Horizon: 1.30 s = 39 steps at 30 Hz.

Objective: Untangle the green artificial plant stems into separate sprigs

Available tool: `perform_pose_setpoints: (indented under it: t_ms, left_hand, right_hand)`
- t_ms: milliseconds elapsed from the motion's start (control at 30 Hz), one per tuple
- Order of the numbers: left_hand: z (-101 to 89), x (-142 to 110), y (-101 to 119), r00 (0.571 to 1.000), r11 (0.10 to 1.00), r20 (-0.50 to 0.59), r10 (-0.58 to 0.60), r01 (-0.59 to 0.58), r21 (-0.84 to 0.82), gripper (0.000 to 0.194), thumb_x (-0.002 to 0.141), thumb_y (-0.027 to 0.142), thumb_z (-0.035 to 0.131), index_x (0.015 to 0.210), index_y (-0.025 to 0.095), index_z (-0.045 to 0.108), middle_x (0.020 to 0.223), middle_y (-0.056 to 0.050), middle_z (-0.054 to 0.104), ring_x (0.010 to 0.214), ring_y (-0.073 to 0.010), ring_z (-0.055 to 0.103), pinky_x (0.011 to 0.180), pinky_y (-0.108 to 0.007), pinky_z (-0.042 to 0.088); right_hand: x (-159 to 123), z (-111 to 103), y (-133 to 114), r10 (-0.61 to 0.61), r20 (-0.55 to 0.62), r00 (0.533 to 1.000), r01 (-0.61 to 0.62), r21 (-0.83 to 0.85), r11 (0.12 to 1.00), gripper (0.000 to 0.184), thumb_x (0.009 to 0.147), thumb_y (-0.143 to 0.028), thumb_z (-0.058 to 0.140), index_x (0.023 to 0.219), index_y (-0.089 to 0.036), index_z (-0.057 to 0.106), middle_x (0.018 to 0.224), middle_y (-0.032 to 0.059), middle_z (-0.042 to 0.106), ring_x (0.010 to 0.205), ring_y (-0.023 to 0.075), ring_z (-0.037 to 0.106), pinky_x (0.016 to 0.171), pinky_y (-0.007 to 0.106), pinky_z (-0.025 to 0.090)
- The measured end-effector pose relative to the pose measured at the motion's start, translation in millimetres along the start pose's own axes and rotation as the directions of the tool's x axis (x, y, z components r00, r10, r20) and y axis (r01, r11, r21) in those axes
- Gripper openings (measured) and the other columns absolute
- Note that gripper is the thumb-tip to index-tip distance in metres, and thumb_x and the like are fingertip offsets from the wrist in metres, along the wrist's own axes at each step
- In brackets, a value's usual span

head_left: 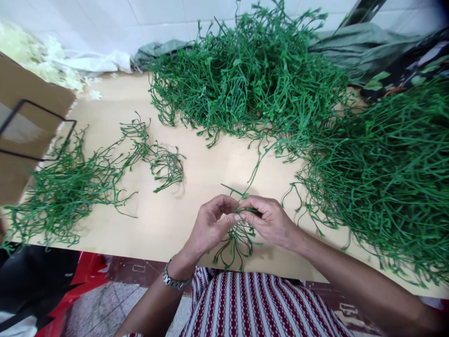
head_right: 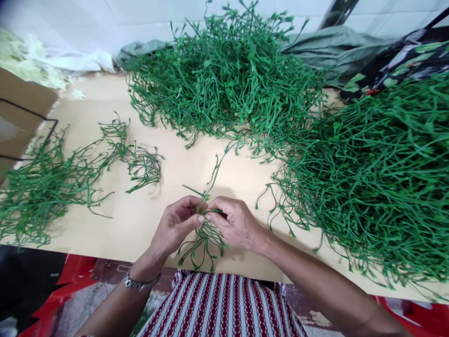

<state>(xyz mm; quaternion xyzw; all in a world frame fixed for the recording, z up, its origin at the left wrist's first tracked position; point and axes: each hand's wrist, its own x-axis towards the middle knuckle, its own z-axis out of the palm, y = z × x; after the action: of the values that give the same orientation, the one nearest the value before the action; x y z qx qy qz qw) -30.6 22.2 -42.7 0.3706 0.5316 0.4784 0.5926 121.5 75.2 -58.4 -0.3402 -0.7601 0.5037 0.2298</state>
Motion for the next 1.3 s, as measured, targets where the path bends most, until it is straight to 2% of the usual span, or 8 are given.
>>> perform_pose_setpoints:
  t_ms: [200, 333, 433, 567, 900, 967, 1067, 1300]
  left_hand:
    - [-5.7, -2.0, 2.3, 0.998, 0.983, 0.058, 0.002, -0.012, 0.181, 0.010, 0.070, 0.021, 0.063, 0.067, 0.012, 0.061, 0.061, -0.001, 0.053, 0.059, -0.0111, 0.046, 0.057, -0.024, 0.037]
    - [-8.5, -2.6, 7.6, 0.990, 0.870, 0.129, 0.054, -0.110, 0.480, 0.016, 0.072, 0.014, 0.053, 0.056, 0.013, 0.053, 0.052, 0.003, 0.043, 0.052, -0.0087, 0.038, 0.051, -0.022, 0.030]
    - [-8.8, -2.9, 10.8, 0.972, 0.826, 0.234, 0.022, -0.150, 0.543, 0.019, 0.071, 0.009, 0.045, 0.053, 0.014, 0.045, 0.051, 0.005, 0.036, 0.050, -0.0077, 0.035, 0.048, -0.021, 0.026]
    - [-8.9, -3.5, 11.3, 0.943, 0.820, 0.332, -0.039, -0.159, 0.549, 0.021, 0.069, 0.005, 0.041, 0.052, 0.016, 0.036, 0.052, 0.005, 0.031, 0.049, -0.0066, 0.030, 0.046, -0.021, 0.023]
    - [-11.6, -3.7, 19.1, 0.898, 0.799, 0.437, -0.045, -0.231, 0.556, 0.019, 0.064, -0.001, 0.040, 0.056, 0.014, 0.048, 0.054, 0.004, 0.039, 0.051, -0.0076, 0.035, 0.049, -0.023, 0.025]
    - [-15.3, -1.3, 19.8, 0.925, 0.876, 0.377, -0.035, -0.153, 0.458, 0.015, 0.068, 0.003, 0.046, 0.058, 0.013, 0.051, 0.054, 0.004, 0.041, 0.052, -0.0076, 0.037, 0.050, -0.022, 0.027]
    - [-18.9, 4.0, 15.1, 0.981, 0.988, 0.193, -0.011, -0.019, 0.151, 0.010, 0.069, 0.014, 0.059, 0.060, 0.012, 0.055, 0.054, 0.004, 0.045, 0.051, -0.0065, 0.037, 0.050, -0.021, 0.029]
    - [-4.9, 9.0, -2.5, 0.997, 0.961, -0.071, 0.001, -0.021, -0.276, 0.010, 0.060, 0.016, 0.073, 0.061, 0.012, 0.064, 0.057, 0.002, 0.056, 0.051, -0.0050, 0.043, 0.049, -0.017, 0.033]
  right_hand:
    - [-0.9, -1.8, 1.4, -0.124, 0.058, 0.991, 0.133, -0.195, 0.972, 0.017, 0.085, -0.026, 0.048, 0.078, -0.015, 0.058, 0.068, 0.0029, 0.058, 0.063, 0.0117, 0.051, 0.059, 0.024, 0.039]
    - [0.6, -8.5, -2.4, -0.217, 0.249, 0.944, 0.295, -0.337, 0.894, 0.024, 0.086, -0.019, 0.041, 0.068, -0.016, 0.057, 0.072, 0.0053, 0.058, 0.067, 0.0138, 0.052, 0.062, 0.027, 0.039]
    - [3.5, -13.6, -6.5, -0.242, 0.359, 0.901, 0.365, -0.330, 0.871, 0.026, 0.082, -0.014, 0.040, 0.056, -0.016, 0.047, 0.069, 0.0041, 0.055, 0.065, 0.0132, 0.049, 0.060, 0.026, 0.036]
    - [7.7, -17.8, -11.2, -0.230, 0.437, 0.869, 0.353, -0.223, 0.908, 0.018, 0.077, -0.012, 0.042, 0.060, -0.016, 0.042, 0.062, -0.0003, 0.046, 0.058, 0.0104, 0.042, 0.056, 0.024, 0.033]
    - [6.7, -27.5, -10.6, -0.081, 0.638, 0.766, 0.172, -0.082, 0.982, 0.017, 0.070, -0.004, 0.042, 0.059, -0.016, 0.037, 0.060, -0.0040, 0.034, 0.053, 0.0064, 0.033, 0.048, 0.019, 0.025]
    - [10.0, -34.8, -9.8, -0.090, 0.605, 0.791, 0.174, -0.081, 0.981, 0.014, 0.076, -0.010, 0.043, 0.063, -0.016, 0.041, 0.061, -0.0036, 0.037, 0.053, 0.0065, 0.033, 0.048, 0.019, 0.026]
    - [15.2, -40.6, -10.7, -0.097, 0.435, 0.895, 0.155, -0.101, 0.983, 0.015, 0.086, -0.023, 0.040, 0.077, -0.015, 0.048, 0.069, -0.0003, 0.045, 0.059, 0.0084, 0.040, 0.055, 0.021, 0.032]
    - [10.5, -3.7, -2.2, 0.074, 0.108, 0.991, -0.093, 0.178, 0.980, 0.023, 0.090, -0.037, 0.037, 0.085, -0.017, 0.047, 0.061, -0.0045, 0.038, 0.052, 0.0069, 0.033, 0.050, 0.019, 0.029]
